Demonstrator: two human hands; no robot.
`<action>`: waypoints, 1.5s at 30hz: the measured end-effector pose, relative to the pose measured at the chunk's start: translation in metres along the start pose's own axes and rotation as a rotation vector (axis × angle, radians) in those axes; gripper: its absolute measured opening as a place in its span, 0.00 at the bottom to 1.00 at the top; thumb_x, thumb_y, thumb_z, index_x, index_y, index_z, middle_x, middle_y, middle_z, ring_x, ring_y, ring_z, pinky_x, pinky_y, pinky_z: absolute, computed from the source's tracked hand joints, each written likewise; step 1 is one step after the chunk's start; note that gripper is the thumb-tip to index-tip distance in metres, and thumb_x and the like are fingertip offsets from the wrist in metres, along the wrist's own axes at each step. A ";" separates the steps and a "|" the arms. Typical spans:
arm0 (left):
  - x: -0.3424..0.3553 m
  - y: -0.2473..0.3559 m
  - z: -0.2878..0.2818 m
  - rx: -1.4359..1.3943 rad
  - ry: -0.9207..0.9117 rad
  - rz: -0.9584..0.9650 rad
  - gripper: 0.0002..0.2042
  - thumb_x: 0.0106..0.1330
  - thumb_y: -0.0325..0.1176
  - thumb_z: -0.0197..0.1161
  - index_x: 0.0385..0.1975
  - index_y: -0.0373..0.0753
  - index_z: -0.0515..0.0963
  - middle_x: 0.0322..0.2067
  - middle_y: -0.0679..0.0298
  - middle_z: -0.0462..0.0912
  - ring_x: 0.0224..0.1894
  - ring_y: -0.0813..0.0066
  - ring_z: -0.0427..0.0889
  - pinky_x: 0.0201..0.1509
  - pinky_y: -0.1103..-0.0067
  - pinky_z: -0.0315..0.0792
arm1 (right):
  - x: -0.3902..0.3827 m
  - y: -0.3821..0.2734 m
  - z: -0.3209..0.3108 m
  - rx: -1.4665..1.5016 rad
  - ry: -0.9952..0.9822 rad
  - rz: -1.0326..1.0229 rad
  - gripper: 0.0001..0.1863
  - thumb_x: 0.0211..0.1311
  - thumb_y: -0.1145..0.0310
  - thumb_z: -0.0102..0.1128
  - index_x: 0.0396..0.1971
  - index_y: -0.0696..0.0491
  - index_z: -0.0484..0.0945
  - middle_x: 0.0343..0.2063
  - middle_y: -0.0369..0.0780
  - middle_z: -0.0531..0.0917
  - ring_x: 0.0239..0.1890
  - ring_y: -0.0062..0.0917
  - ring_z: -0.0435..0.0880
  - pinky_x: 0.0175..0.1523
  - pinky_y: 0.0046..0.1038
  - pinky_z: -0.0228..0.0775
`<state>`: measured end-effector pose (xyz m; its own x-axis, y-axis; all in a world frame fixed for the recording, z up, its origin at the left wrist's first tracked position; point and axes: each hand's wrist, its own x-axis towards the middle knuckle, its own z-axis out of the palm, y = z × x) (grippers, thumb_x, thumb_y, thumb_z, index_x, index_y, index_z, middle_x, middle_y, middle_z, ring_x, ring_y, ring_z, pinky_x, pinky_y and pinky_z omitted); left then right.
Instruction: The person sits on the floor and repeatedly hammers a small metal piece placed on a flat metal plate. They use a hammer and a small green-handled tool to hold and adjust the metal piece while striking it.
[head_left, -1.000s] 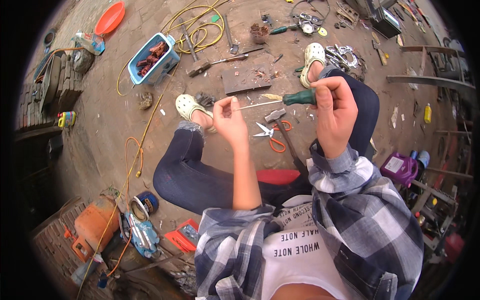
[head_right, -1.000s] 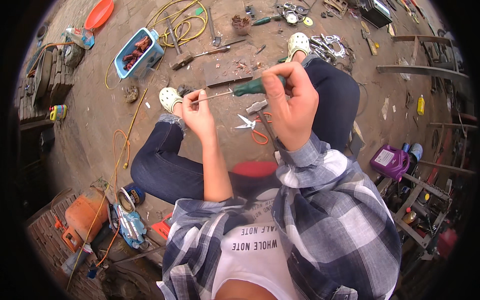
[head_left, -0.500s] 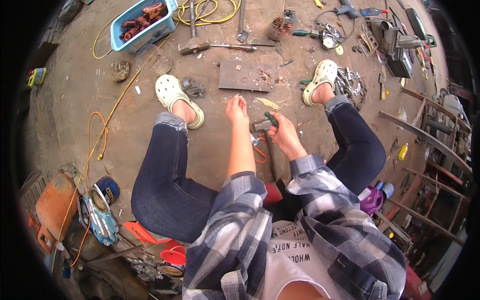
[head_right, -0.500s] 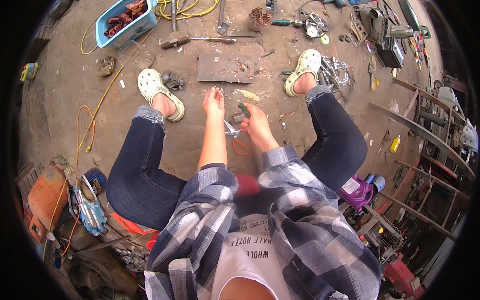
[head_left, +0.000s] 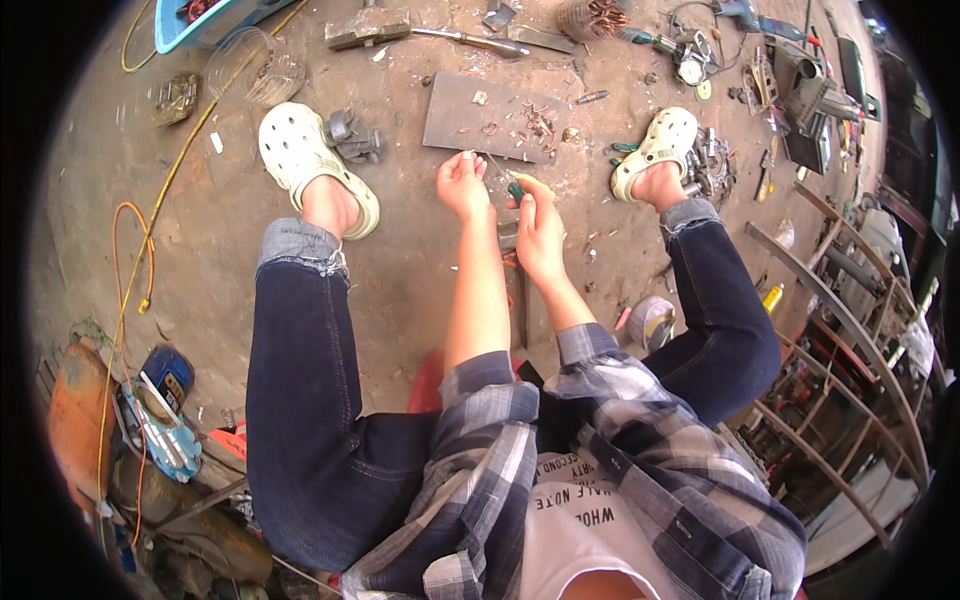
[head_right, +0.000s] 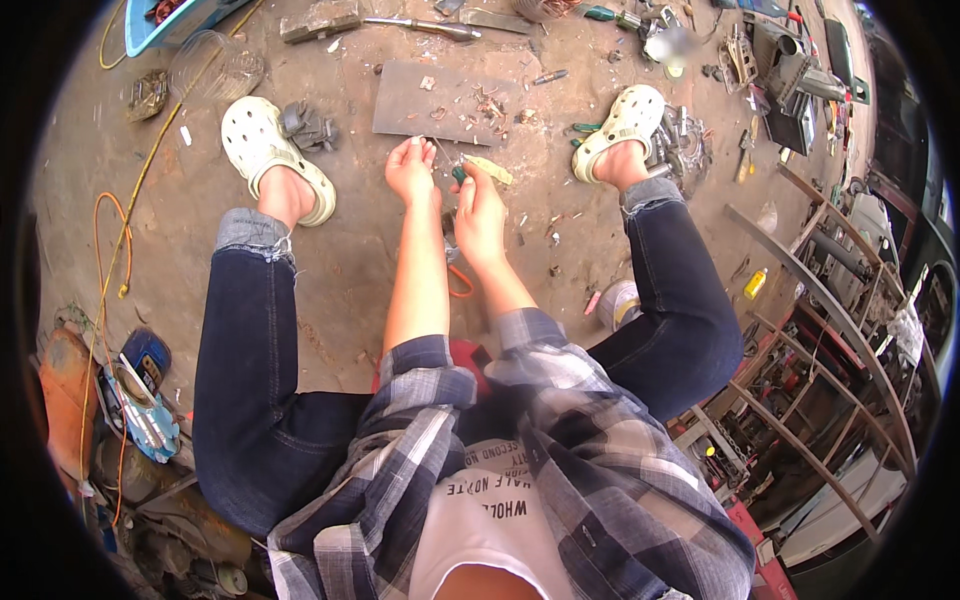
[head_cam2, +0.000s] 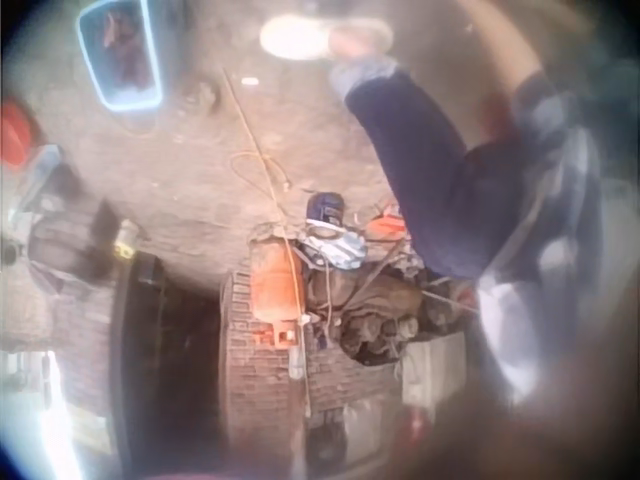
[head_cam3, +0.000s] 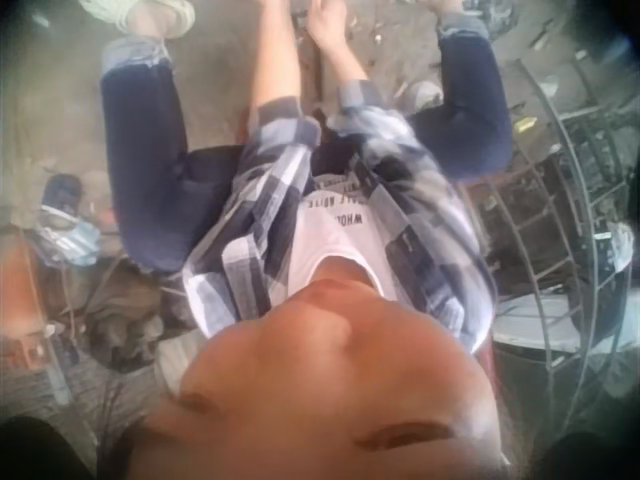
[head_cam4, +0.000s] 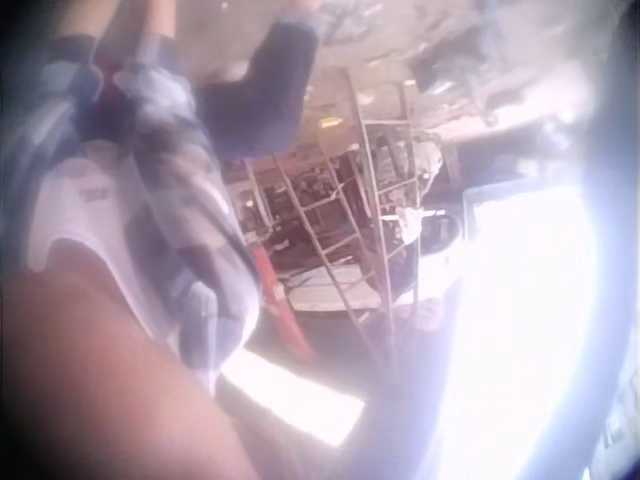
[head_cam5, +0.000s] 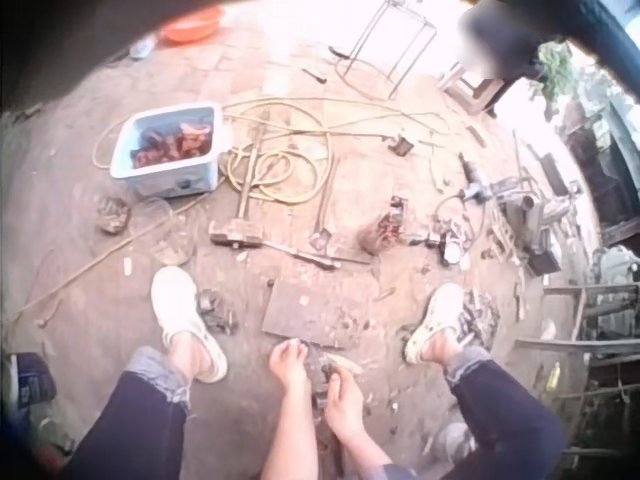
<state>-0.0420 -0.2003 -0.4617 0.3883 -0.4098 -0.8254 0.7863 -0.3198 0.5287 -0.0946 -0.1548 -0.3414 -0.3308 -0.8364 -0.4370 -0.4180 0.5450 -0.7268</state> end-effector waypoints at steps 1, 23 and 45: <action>-0.001 0.000 0.001 0.016 0.004 0.006 0.05 0.64 0.24 0.58 0.37 0.29 0.74 0.33 0.57 0.80 0.32 0.72 0.81 0.36 0.80 0.79 | 0.000 -0.005 0.003 0.019 0.017 -0.028 0.15 0.65 0.72 0.46 0.50 0.61 0.71 0.41 0.50 0.79 0.43 0.35 0.79 0.49 0.35 0.68; -0.003 0.000 0.003 0.062 -0.030 0.118 0.02 0.64 0.20 0.55 0.34 0.31 0.71 0.30 0.55 0.79 0.29 0.71 0.80 0.35 0.77 0.80 | 0.006 -0.022 0.013 -0.209 0.002 -0.113 0.14 0.66 0.71 0.46 0.47 0.56 0.76 0.39 0.48 0.81 0.39 0.33 0.82 0.44 0.28 0.71; 0.003 0.000 0.004 0.046 -0.022 0.057 0.03 0.63 0.19 0.57 0.34 0.31 0.71 0.29 0.56 0.79 0.29 0.71 0.79 0.33 0.78 0.78 | 0.016 -0.030 0.015 -0.439 0.061 -0.151 0.15 0.64 0.63 0.48 0.44 0.52 0.78 0.30 0.51 0.82 0.36 0.45 0.82 0.43 0.40 0.72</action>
<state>-0.0430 -0.2047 -0.4630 0.4203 -0.4470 -0.7896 0.7405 -0.3339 0.5833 -0.0745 -0.1849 -0.3347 -0.2822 -0.9105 -0.3024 -0.7795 0.4013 -0.4809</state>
